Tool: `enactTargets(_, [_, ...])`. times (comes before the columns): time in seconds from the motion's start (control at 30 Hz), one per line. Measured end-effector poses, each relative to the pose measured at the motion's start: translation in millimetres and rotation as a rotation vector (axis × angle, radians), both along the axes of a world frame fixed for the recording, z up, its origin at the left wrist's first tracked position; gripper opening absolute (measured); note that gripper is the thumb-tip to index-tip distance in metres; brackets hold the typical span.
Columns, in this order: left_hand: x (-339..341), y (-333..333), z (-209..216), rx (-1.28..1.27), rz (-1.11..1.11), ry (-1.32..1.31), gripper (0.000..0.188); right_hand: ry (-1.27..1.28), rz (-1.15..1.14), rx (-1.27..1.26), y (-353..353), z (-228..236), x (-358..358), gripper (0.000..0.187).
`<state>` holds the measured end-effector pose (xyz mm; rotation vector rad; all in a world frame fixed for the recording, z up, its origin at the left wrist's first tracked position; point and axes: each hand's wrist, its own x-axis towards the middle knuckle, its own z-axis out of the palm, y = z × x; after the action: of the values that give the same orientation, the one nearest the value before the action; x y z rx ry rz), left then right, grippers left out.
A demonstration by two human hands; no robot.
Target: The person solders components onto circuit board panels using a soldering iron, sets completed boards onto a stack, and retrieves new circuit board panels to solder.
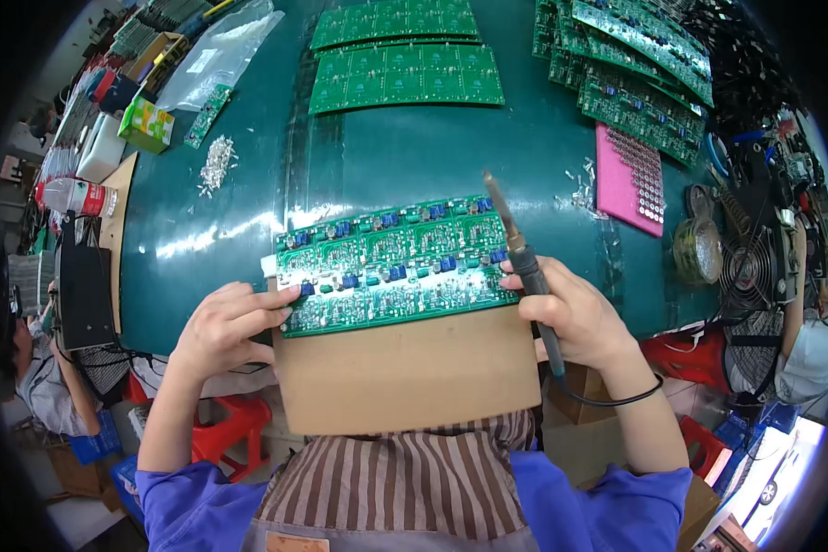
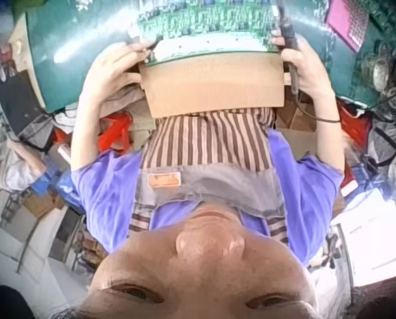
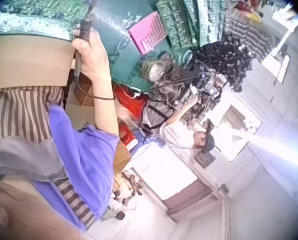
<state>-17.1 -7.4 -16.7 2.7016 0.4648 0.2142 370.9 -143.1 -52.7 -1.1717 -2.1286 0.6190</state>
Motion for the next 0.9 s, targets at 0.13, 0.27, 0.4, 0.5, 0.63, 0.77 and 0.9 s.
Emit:
enactTargets(0.13, [3.0,-7.3,6.3,0.068,-0.045,0.06,0.061,-0.26,0.053,-0.095,-9.5,10.8,0.5,0.053])
enactTargets(0.27, [9.3,-8.1,6.6,0.087,-0.082,0.087,0.061,-0.334,0.023,-0.147,-19.9,28.3,3.3,0.053])
enactTargets(0.4, [14.8,-14.3,19.5,0.096,-0.043,0.139,0.053,-0.388,0.02,-0.185,-24.5,38.4,1.6,0.05])
enactTargets(0.5, [13.0,-13.4,15.5,0.098,-0.026,0.102,0.05,-0.307,-0.084,-0.17,-41.4,37.1,9.4,0.047])
enactTargets(0.63, [14.4,-7.4,20.4,0.043,0.014,0.078,0.036,-0.43,-0.595,0.133,-75.1,43.5,39.4,0.049])
enactTargets(0.77, [14.0,-10.3,24.9,-0.188,0.26,-0.11,0.039,-0.307,-1.267,0.276,-119.0,16.0,82.7,0.002])
enactTargets(0.9, [3.3,-16.6,17.0,-0.211,0.386,-0.23,0.039,-0.196,-1.36,0.022,-109.8,11.7,72.1,0.011])
